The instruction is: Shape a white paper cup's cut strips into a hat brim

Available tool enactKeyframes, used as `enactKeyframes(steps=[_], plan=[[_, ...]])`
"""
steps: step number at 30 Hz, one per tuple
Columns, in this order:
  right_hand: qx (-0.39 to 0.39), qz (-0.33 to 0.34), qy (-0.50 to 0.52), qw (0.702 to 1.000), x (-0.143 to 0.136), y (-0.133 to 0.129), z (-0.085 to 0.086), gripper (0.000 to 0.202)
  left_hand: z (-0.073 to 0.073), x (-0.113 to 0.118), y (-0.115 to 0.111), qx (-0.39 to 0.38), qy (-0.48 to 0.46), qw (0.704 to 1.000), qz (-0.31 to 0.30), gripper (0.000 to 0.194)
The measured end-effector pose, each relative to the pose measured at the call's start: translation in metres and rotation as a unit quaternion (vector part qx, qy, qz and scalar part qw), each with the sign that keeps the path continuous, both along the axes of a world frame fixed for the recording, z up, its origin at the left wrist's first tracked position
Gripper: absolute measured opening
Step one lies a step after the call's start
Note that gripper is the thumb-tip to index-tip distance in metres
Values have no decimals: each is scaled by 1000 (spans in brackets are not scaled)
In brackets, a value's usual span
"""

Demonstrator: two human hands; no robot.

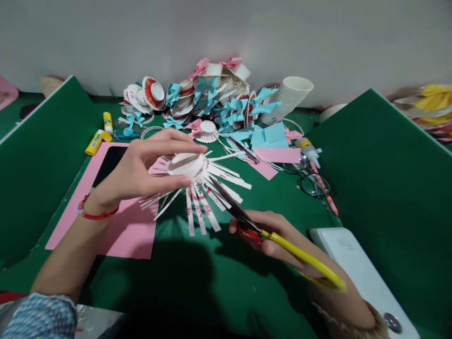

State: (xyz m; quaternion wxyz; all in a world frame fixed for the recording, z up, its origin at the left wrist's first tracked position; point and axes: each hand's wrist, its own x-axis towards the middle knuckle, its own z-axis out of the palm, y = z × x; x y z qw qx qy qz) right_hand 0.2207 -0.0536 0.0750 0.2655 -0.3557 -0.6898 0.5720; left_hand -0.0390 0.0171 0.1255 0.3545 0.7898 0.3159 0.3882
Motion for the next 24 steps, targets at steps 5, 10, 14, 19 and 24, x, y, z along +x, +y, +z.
enactKeyframes(steps=[5,10,14,19,24], plan=[[-2,-4,22,1000,-2,2,-6,54,1,-1,1,10,23,999,-28,41],[24,-34,15,999,-3,-2,-11,53,-1,-1,2,16,27,998,-46,44],[26,-40,17,999,-4,-1,-11,55,0,-1,2,5,14,999,-50,44],[26,-24,1,999,-4,2,-6,59,2,0,0,1,10,999,-31,42],[23,-15,10,1000,-3,3,-6,58,2,-1,0,0,7,1000,-17,42]])
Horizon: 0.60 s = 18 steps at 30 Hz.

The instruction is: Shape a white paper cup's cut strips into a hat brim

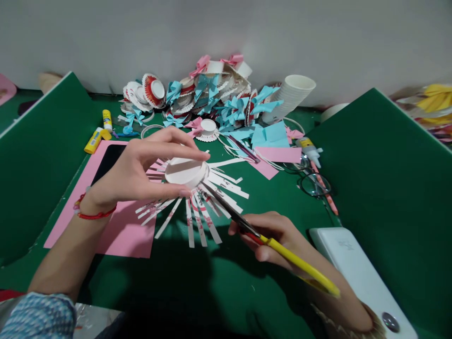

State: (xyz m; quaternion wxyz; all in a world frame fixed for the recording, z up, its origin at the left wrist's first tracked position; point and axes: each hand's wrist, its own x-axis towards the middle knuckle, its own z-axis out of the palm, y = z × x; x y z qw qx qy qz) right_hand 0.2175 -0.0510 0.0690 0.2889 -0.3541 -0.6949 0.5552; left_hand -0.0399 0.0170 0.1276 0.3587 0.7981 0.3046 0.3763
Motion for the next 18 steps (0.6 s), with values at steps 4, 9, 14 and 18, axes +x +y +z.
enactKeyframes(steps=[4,9,14,18], plan=[[-8,4,6,1000,0,0,-2,59,1,-2,0,7,-4,1000,1,41],[20,-2,2,1000,-2,0,-2,57,0,0,1,-14,-6,1000,-6,40],[39,-25,2,999,-4,-2,-3,53,-3,2,3,-3,1,1000,-28,41],[38,-24,5,999,-5,-2,-2,54,-3,0,5,7,12,999,-47,43]])
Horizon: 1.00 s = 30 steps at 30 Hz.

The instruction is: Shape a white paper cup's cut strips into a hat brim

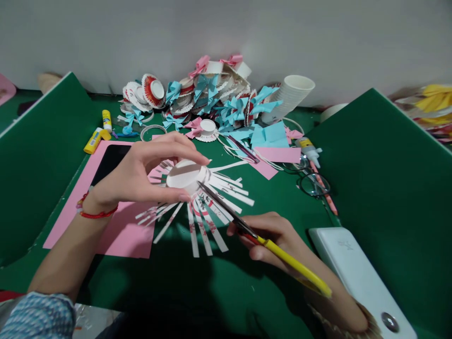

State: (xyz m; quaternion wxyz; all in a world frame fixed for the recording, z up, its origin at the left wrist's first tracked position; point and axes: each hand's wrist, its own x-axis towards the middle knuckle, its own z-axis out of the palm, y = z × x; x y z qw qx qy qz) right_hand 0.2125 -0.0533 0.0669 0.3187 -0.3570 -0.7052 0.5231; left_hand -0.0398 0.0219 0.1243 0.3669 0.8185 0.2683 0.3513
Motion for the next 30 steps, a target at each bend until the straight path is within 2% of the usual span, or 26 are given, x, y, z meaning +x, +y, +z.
enactKeyframes(steps=[10,15,20,25,30], plan=[[12,25,18,999,0,2,2,52,1,-2,0,-35,7,999,-7,42],[-7,43,22,999,1,1,0,51,1,-2,1,-9,4,1000,-28,42],[8,36,15,999,1,-1,-2,49,0,-2,1,10,-1,999,-39,42],[25,22,-3,999,2,-1,-2,45,-6,-3,4,0,-9,999,-34,41],[2,1,-20,1000,1,1,-2,40,-17,-3,10,-43,-29,998,-26,42]])
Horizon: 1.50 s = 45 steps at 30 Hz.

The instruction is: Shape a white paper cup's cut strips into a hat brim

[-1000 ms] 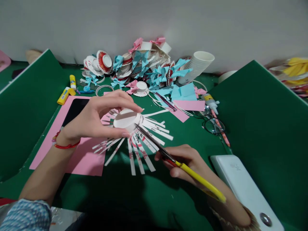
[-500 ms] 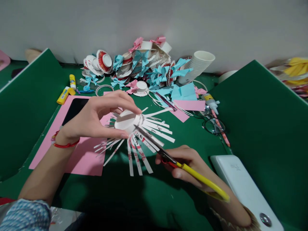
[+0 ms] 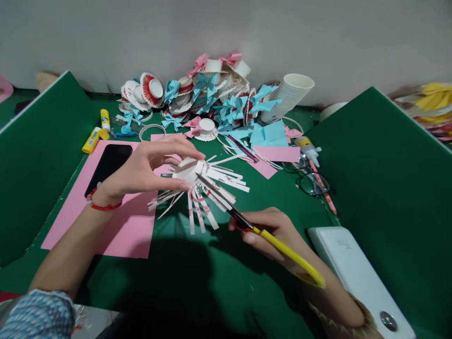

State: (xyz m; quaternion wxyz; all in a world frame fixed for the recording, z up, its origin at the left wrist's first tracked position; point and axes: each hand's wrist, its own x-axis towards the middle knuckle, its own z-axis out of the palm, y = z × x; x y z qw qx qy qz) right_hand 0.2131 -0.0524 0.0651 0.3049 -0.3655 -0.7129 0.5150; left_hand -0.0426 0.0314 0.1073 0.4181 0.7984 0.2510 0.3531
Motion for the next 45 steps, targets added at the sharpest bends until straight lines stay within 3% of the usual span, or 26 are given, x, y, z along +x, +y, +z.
enactKeyframes(steps=[11,45], plan=[[-17,-26,-23,999,-6,7,-10,40,-13,-1,8,-57,16,998,22,43],[29,-18,-35,999,-7,8,-11,38,-3,1,2,-27,40,998,40,40]])
